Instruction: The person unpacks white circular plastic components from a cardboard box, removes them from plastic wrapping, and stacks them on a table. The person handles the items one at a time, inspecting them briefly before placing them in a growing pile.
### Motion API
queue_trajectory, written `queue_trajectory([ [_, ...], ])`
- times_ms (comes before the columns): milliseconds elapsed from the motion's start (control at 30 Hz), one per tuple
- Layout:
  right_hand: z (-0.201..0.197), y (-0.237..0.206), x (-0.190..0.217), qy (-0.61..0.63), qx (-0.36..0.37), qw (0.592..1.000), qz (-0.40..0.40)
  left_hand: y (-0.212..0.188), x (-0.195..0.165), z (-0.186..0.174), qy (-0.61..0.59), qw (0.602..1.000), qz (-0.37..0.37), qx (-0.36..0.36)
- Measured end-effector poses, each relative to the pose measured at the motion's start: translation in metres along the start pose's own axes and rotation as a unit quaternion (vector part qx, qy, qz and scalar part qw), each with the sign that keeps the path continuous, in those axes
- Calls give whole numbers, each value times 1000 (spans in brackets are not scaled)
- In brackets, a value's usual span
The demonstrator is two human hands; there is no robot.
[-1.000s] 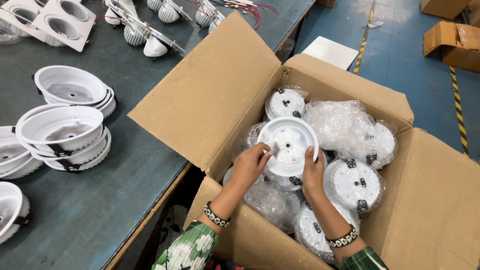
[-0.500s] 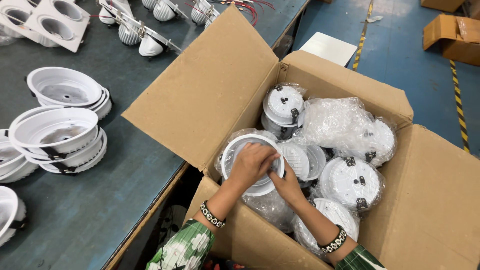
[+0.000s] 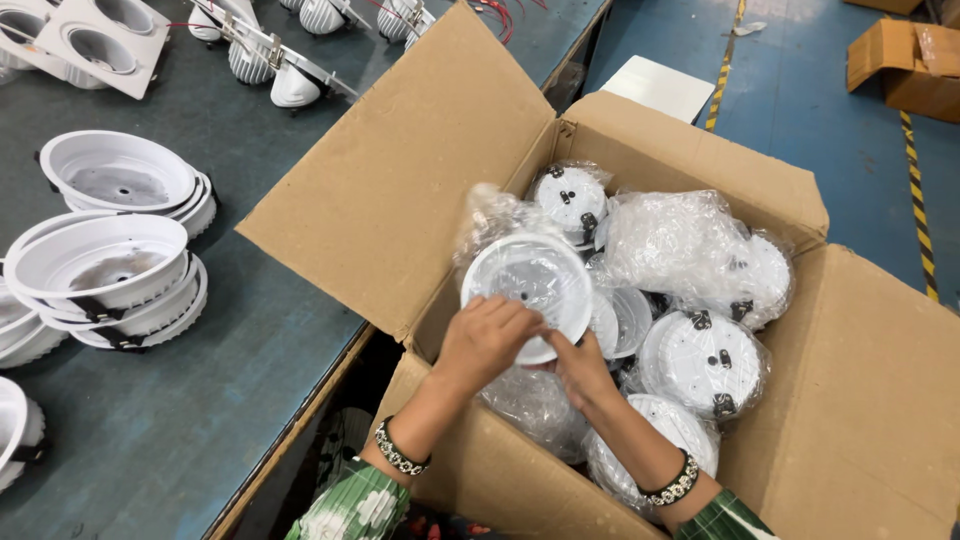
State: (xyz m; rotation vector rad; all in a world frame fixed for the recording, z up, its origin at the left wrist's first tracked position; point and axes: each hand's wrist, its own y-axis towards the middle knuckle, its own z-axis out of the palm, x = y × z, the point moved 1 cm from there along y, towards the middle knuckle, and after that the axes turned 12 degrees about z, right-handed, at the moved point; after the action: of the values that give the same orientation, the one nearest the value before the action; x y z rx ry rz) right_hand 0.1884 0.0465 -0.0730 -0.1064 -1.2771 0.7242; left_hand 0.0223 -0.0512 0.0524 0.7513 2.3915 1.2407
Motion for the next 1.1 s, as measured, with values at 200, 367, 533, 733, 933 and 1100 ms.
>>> queue_trajectory([
  [200, 19, -29, 21, 59, 49, 997, -25, -11, -7, -11, 37, 998, -20, -41],
  [367, 15, -34, 39, 147, -27, 989, -21, -21, -10, -14, 38, 995, -35, -90],
  [533, 14, -35, 54, 261, 69, 962, -34, -21, -38, 1, -142, 984, -108, -7],
  [733, 7, -37, 46, 125, -13, 991, -52, -10, -68, 7, -248, 965, -85, 4],
  [933, 5, -43, 52, -81, 131, 988, -22, -1, -37, 5, -462, 825, -284, -158],
  [1100, 14, -94, 79, -414, -45, 794, -444, -3, 1, -18, -504, 734, -345, -296],
])
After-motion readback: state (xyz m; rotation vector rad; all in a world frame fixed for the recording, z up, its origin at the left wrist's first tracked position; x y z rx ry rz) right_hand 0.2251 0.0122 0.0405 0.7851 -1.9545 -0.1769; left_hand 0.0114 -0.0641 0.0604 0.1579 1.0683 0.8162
